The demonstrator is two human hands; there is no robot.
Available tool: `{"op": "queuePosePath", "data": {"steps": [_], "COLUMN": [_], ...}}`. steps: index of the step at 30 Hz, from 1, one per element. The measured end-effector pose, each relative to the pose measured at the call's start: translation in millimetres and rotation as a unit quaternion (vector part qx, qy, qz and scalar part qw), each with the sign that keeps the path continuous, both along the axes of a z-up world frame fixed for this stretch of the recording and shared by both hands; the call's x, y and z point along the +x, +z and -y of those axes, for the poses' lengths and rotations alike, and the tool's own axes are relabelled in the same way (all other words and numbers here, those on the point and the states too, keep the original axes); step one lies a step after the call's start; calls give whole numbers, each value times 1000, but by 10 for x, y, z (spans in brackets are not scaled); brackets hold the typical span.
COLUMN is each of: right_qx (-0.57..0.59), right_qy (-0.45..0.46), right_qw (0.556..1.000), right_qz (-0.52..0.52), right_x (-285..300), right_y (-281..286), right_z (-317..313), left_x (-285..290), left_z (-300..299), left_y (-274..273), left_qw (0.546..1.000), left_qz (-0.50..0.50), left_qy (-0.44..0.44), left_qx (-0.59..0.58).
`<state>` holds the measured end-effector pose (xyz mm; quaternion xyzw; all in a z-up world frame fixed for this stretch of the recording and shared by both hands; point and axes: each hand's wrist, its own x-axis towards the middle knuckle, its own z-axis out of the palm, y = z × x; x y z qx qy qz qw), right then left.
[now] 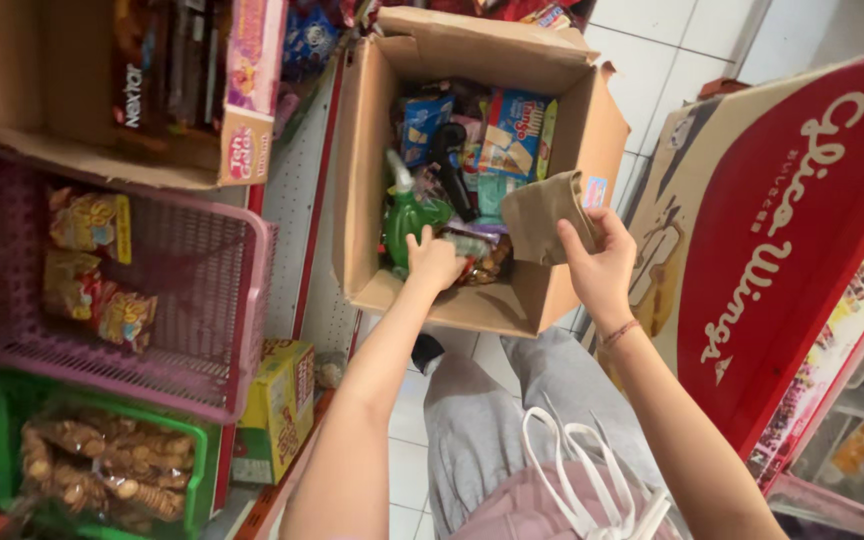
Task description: The person sprays a cleaning solution on a shelf, wipes it with a cloth, and then scans and places snack packages onto the shelf from a cardboard box.
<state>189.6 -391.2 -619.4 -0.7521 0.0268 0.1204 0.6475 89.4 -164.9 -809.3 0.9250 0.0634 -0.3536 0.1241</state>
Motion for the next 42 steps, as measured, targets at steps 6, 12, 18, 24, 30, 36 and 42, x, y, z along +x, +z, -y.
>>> {"op": "queuePosePath", "data": {"steps": [6, 12, 18, 24, 30, 36, 42], "right_qx": [-19, 1, 60, 276, 289, 210, 151], "right_qy": [19, 40, 183, 352, 482, 459, 473], "right_qw": [1000, 999, 980, 803, 715, 798, 857], "right_qz": [14, -26, -48, -393, -415, -329, -136], "right_x": [95, 128, 160, 85, -52, -343, -743], "right_y": [-171, -266, 150, 938, 1181, 1485, 1845], "right_z": [-89, -133, -306, -432, -708, -1099, -1546], "left_x": [139, -41, -345, -717, -1286, -1671, -2004], "left_z": [19, 63, 91, 118, -24, -246, 71], "left_y": [789, 1388, 1834, 2412, 3335, 3855, 4176], "left_qw": [908, 761, 505, 335, 483, 505, 586], "left_qz": [163, 279, 357, 336, 415, 520, 575], "left_qy": [317, 478, 588, 569, 483, 551, 557], "left_qx": [-221, -339, -520, -671, -601, -414, -126]}}
